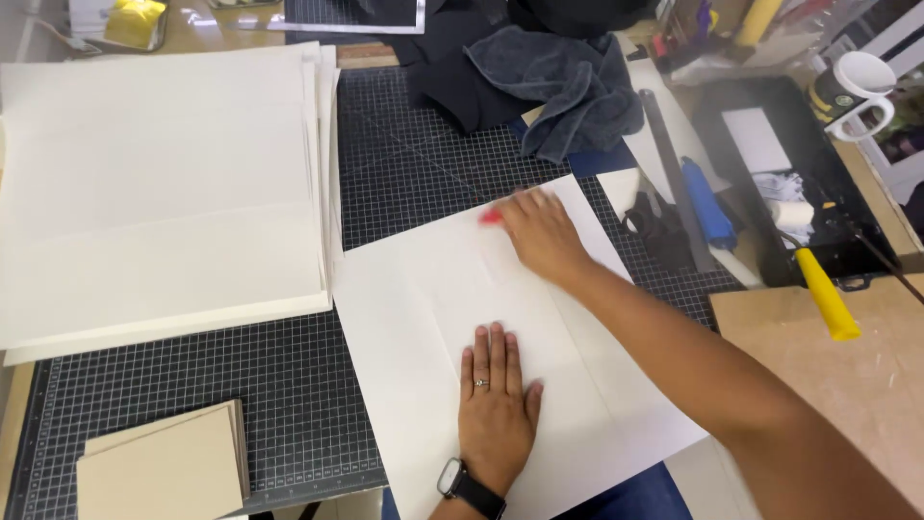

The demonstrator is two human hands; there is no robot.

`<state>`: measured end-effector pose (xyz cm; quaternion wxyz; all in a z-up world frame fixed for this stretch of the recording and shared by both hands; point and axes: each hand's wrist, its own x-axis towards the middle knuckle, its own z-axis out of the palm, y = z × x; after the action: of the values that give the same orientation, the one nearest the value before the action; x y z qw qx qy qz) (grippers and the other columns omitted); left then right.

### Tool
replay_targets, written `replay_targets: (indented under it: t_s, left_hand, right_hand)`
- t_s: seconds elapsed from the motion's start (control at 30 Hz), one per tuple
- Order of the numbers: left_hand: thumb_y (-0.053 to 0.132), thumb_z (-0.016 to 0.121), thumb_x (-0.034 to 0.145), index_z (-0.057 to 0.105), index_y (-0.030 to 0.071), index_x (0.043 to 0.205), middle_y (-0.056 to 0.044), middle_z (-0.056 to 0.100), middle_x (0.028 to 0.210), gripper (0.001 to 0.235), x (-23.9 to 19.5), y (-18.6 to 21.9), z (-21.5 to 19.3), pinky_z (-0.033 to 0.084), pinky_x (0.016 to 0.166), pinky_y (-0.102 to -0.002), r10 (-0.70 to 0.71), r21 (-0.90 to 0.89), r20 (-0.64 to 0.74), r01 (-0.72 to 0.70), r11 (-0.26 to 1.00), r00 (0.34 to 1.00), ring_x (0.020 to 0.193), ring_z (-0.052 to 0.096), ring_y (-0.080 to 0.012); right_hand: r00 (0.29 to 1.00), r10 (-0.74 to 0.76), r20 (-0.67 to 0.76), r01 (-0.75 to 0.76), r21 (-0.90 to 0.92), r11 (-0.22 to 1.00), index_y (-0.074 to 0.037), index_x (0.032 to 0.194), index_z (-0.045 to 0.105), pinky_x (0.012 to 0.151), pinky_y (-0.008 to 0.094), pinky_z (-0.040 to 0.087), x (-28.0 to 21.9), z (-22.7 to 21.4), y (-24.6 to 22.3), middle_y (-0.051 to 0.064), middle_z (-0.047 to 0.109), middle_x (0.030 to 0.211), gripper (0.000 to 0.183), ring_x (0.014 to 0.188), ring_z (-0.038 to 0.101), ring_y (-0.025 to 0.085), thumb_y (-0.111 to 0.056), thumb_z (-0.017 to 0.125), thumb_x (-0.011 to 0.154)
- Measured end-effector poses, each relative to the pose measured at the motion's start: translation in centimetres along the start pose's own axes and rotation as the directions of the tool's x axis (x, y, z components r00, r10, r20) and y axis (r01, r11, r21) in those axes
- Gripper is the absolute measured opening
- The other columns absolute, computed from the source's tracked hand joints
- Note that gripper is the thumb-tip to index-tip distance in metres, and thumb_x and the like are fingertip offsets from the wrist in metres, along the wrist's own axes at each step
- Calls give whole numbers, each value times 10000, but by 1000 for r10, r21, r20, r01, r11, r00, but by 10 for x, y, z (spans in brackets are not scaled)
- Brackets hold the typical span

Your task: Assembling a book cover by applying glue to cardboard pieces and mounting them onto paper.

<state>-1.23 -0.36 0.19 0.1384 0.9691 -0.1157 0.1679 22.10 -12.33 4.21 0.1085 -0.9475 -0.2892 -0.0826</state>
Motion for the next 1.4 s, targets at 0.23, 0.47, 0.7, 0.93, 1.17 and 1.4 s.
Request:
replay_targets:
  t_s: [0.23,0.47,0.7,0.93,1.17,1.4]
  left_hand:
    - [406,389,1049,320,-44,1560,-264,233,1667,684,-2,-1,3,122,1295,-511,9,-4,56,-9,1000,998,1566,174,-409]
    - [421,378,1086,328,-26,1569,-232,254,1670,660,4,-3,-3,158,1293,-487,2,-60,-5,-2,998,1000,1566,204,-371]
    - [515,385,1045,296,-36,1573,-247,200,1684,768,0,-3,1,115,1301,-504,9,23,57,-11,1000,998,1579,142,-394]
    - [508,375,1045,293,-27,1579,-252,200,1683,761,1,-2,-5,120,1302,-504,0,37,61,-3,999,998,1577,152,-394]
    - [455,392,1069,357,-50,1551,-274,303,1636,698,0,-7,-6,140,1293,-510,19,-84,32,-16,996,999,1556,211,-408]
    - [494,379,1052,351,-51,1552,-272,325,1628,740,-2,-6,-5,116,1298,-513,5,-68,80,0,998,997,1564,190,-406]
  right_hand:
    - [962,-265,64,271,-133,953,-222,1244,671,833,437,413,-90,18,-26,10,661,1049,451,1032,558,298,-8,497,887]
    - [989,-125,-81,96,-290,952,-210,1267,642,790,448,422,55,56,3,52,594,1043,465,965,549,313,-22,525,858]
    - [942,-270,200,266,46,963,-189,1277,633,927,497,417,-53,15,-46,90,635,1251,613,1200,515,377,104,561,743]
    - [936,-333,-114,307,-194,932,-201,1212,678,843,448,437,17,52,-36,39,569,979,377,938,527,302,-32,530,910]
    - [975,-167,145,184,-113,976,-193,1285,589,889,453,394,0,32,-64,67,569,1140,594,1076,507,327,-60,699,716]
    - [950,-306,58,311,-113,944,-237,1260,661,843,473,419,-17,48,-70,54,579,1017,406,991,523,331,-55,496,936]
